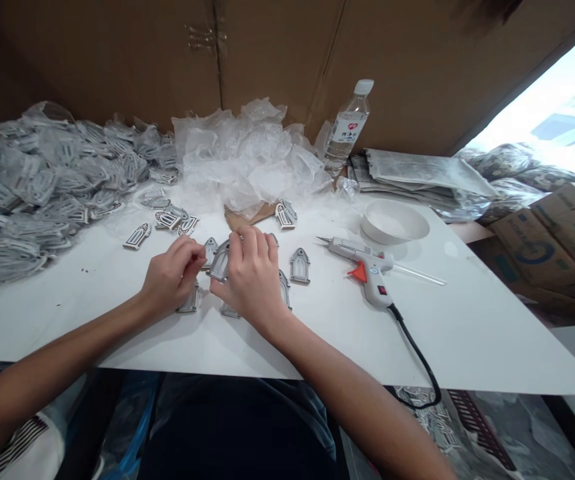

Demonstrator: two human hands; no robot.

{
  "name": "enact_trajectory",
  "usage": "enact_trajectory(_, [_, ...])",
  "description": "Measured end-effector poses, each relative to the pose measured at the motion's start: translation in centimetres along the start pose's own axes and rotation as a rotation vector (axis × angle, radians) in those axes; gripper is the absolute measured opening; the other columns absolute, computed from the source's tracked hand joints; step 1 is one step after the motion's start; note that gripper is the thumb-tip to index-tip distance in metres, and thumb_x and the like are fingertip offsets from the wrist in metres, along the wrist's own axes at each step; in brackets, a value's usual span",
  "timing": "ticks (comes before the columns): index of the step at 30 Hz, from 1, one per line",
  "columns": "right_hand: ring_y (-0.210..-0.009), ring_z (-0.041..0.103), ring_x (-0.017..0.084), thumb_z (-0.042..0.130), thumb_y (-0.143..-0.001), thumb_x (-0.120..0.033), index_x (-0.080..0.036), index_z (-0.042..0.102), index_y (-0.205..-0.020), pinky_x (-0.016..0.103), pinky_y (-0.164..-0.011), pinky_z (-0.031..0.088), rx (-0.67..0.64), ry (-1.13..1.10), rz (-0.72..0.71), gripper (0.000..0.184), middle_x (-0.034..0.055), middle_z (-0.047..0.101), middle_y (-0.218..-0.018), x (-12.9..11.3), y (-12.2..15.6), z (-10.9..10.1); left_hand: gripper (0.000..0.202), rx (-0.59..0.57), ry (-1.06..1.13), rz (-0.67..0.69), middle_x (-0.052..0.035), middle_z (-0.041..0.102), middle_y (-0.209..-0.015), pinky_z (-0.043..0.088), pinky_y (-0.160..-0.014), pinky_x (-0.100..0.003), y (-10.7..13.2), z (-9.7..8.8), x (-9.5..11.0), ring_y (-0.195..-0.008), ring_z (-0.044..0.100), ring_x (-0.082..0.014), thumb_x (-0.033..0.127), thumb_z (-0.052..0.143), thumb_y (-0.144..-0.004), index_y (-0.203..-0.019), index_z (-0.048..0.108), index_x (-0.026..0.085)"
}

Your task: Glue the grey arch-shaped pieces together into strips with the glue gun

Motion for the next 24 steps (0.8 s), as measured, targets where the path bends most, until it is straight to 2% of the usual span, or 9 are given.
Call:
enact_trajectory(3, [-0.11,0.048,0.027,0.063,-0.07,-0.043,-0.009,0.053,-0.111,0.039,-0.097,0.038,0.018,-0.014,0.012,0.055,0.0166,0.053,-0.117,0.1,0.0,-0.2,0.015,0.022,0.134,-0.088,0.0005,0.053,-0.082,0.036,-0.059,-0.023,0.0,-0.3,-0.4,-0.067,0.046,-0.0093,0.025,0.042,-0.098,-0.086,0.049,0.02])
enact_trajectory(7, [-0.111,0.049,0.027,0.067,-0.068,-0.044,-0.009,0.052,-0.115,0.04,-0.097,0.041,0.037,-0.103,0.044,0.06,0.0159,0.052,-0.12,0.1,0.1,-0.4,0.016,-0.014,0.325,-0.236,0.0002,0.055,-0.084,0.039,-0.062,-0.024,0.3,-0.1,-1.0,-0.066,0.047,-0.0094,0.031,0.045,-0.097,-0.086,0.049,0.02])
enact_trajectory(10, [-0.11,0.051,0.026,0.07,-0.067,-0.05,-0.01,0.052,-0.115,0.039,-0.093,0.044,0.005,-0.24,0.091,0.064,0.0155,0.051,-0.121,0.3,0.0,-0.5,0.018,-0.068,0.501,-0.348,-0.0019,0.06,-0.094,0.042,-0.062,-0.024,0.3,0.1,-1.4,-0.067,0.051,-0.0096,0.037,0.048,-0.095,-0.097,0.053,0.021])
enact_trajectory(13, [-0.111,0.051,0.025,0.073,-0.067,-0.053,-0.011,0.051,-0.116,0.037,-0.092,0.047,-0.015,-0.397,0.098,0.068,0.0149,0.05,-0.12,0.4,-0.1,-0.6,0.031,-0.185,0.709,-0.435,-0.0047,0.064,-0.097,0.045,-0.059,-0.024,0.0,0.5,-1.4,-0.069,0.056,-0.0117,0.045,0.049,-0.093,-0.108,0.056,0.019])
enact_trajectory(16, [-0.113,0.051,0.024,0.078,-0.066,-0.05,-0.014,0.049,-0.119,0.038,-0.095,0.048,-0.016,-0.508,0.086,0.07,0.0136,0.048,-0.12,0.4,-0.2,-0.8,0.045,-0.347,0.9,-0.499,-0.0071,0.065,-0.08,0.044,-0.052,-0.024,-0.3,1.1,-1.1,-0.063,0.057,-0.0144,0.055,0.045,-0.092,-0.098,0.061,0.014])
enact_trajectory(18, [-0.115,0.05,0.024,0.08,-0.064,-0.049,-0.015,0.048,-0.121,0.038,-0.096,0.048,-0.012,-0.565,0.083,0.074,0.0128,0.048,-0.12,0.4,-0.3,-0.9,0.053,-0.403,0.995,-0.532,-0.0076,0.064,-0.074,0.041,-0.049,-0.023,-0.2,1.4,-1.0,-0.058,0.056,-0.0138,0.062,0.044,-0.091,-0.093,0.062,0.012])
enact_trajectory(21, [-0.12,0.048,0.023,0.08,-0.066,-0.049,-0.016,0.047,-0.125,0.039,-0.099,0.048,0.016,-0.645,0.065,0.075,0.0125,0.048,-0.122,0.3,-0.5,-1.3,0.056,-0.39,1.083,-0.554,-0.007,0.065,-0.075,0.037,-0.047,-0.021,-0.1,1.5,-1.0,-0.056,0.052,-0.0108,0.066,0.05,-0.088,-0.093,0.061,0.012])
enact_trajectory(24, [-0.118,0.049,0.021,0.073,-0.075,-0.038,-0.017,0.049,-0.121,0.038,-0.099,0.048,0.104,-0.691,0.049,0.056,0.0118,0.049,-0.119,0.4,-0.7,-2.1,0.05,-0.338,1.135,-0.541,-0.0025,0.061,-0.071,0.035,-0.049,-0.018,-0.1,1.4,-1.1,-0.054,0.046,-0.0067,0.062,0.056,-0.087,-0.092,0.063,0.012])
Point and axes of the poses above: each hand's wrist, its own y-axis away from the middle knuckle, its own z-axis out of the palm, x = y × z, the point moved 4 cm from there along -y, towards the middle knuckle
